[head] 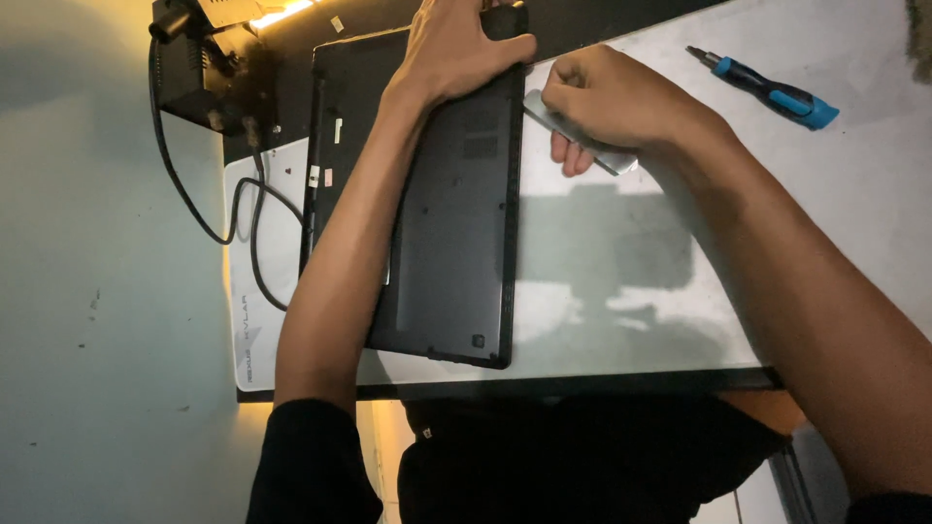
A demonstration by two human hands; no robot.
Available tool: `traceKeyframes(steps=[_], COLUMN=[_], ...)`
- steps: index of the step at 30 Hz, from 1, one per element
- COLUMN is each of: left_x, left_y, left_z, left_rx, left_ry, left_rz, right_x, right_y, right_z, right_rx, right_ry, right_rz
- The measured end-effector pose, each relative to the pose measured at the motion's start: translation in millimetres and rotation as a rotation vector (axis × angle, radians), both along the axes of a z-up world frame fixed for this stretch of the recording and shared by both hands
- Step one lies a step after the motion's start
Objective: The person uses a prying tool to separate the bottom casing of a laptop from its main body. They then use a screwdriver to remove screws from the casing. Finally, they lift the casing off to reveal the internal components.
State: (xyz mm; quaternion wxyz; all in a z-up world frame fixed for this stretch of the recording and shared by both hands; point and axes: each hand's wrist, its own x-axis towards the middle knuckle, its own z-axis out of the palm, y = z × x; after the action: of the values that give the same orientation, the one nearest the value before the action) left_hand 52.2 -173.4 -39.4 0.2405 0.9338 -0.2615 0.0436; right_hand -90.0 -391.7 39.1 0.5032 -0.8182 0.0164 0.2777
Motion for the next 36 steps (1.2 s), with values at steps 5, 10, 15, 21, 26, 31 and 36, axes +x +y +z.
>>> traceKeyframes(steps=[5, 10, 15, 21, 26, 31, 36], left_x=[0, 0, 4, -1, -2, -3, -10], left_y=[-1, 3, 5, 12, 26, 25, 24], left_z=[2, 4, 0, 13, 7, 8, 18], left_rx=[-0.006, 0.005, 0.011, -0.04, -0.109, -0.123, -0.161], left_ry=[0.009, 0.004, -0.016, 0.031, 0.058, 0.052, 0.132], left_rz=[0.01, 0.011, 0.003, 0.05, 0.082, 0.081, 0.073], right_x=[-1, -5, -2, 10, 1, 2, -5], right_y=[0, 3, 1, 8, 26, 32, 34], right_z=[1, 9, -1, -46, -39, -47, -29], right_rx=[0.002, -0.037, -0.01, 0.222, 0.154, 0.201, 0.138], right_ry=[0.002, 0.014, -0.013, -0.088, -0.091, 0.02, -0.012], right_rz=[0.011, 0.017, 0.042, 0.013, -0.009, -0.061, -0.032])
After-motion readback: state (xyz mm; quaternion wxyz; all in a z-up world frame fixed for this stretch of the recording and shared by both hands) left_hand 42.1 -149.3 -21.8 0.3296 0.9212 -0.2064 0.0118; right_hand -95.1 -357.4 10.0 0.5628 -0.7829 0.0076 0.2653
